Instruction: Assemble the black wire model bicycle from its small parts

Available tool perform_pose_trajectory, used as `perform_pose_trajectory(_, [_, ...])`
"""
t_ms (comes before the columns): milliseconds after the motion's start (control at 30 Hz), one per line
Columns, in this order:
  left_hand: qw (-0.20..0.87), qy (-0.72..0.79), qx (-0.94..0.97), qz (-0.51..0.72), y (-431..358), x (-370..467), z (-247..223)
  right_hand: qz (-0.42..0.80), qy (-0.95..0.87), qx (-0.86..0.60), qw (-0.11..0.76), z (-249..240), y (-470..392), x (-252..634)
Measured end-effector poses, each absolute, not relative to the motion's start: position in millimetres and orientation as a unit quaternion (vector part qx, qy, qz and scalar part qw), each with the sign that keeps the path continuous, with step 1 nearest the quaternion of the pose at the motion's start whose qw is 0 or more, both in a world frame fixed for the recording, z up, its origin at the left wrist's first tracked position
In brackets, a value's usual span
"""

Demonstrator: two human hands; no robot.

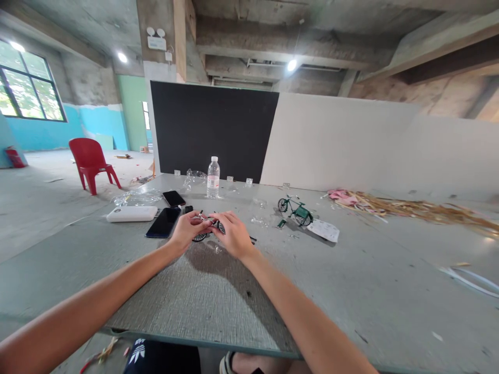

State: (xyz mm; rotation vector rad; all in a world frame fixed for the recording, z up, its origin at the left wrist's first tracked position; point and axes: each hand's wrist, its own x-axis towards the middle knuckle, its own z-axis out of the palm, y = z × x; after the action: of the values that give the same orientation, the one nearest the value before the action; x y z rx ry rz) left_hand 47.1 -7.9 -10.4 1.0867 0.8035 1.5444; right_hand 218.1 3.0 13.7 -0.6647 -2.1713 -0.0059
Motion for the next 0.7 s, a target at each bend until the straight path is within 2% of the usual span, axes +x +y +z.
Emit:
perform_pose_trajectory(100, [0.519, 0.340, 0.463, 0.633, -7.7, 45.6, -9.9, 0.051, -0.858, -0.276, 0.430, 15.2, 5.9, 219.0])
perform_pose_trajectory(333, [0.473, 0.349, 0.480, 0.652, -7.9, 38.1, -4.9, 0.283, -0.787, -0.318, 0.446, 15.6, 18.8, 225.5])
perform_pose_trajectory(500, [0.435, 0.357, 0.518, 0.644, -4.1, 34.9, -4.6, 0.356, -0.746, -0.323, 0.460, 12.6, 23.3, 225.9])
perform_pose_trajectory(700, [0.467, 0.352, 0.506, 0.634, -5.5, 35.8, -4.9, 0.382, -0.736, -0.317, 0.460, 8.9, 26.1, 226.8])
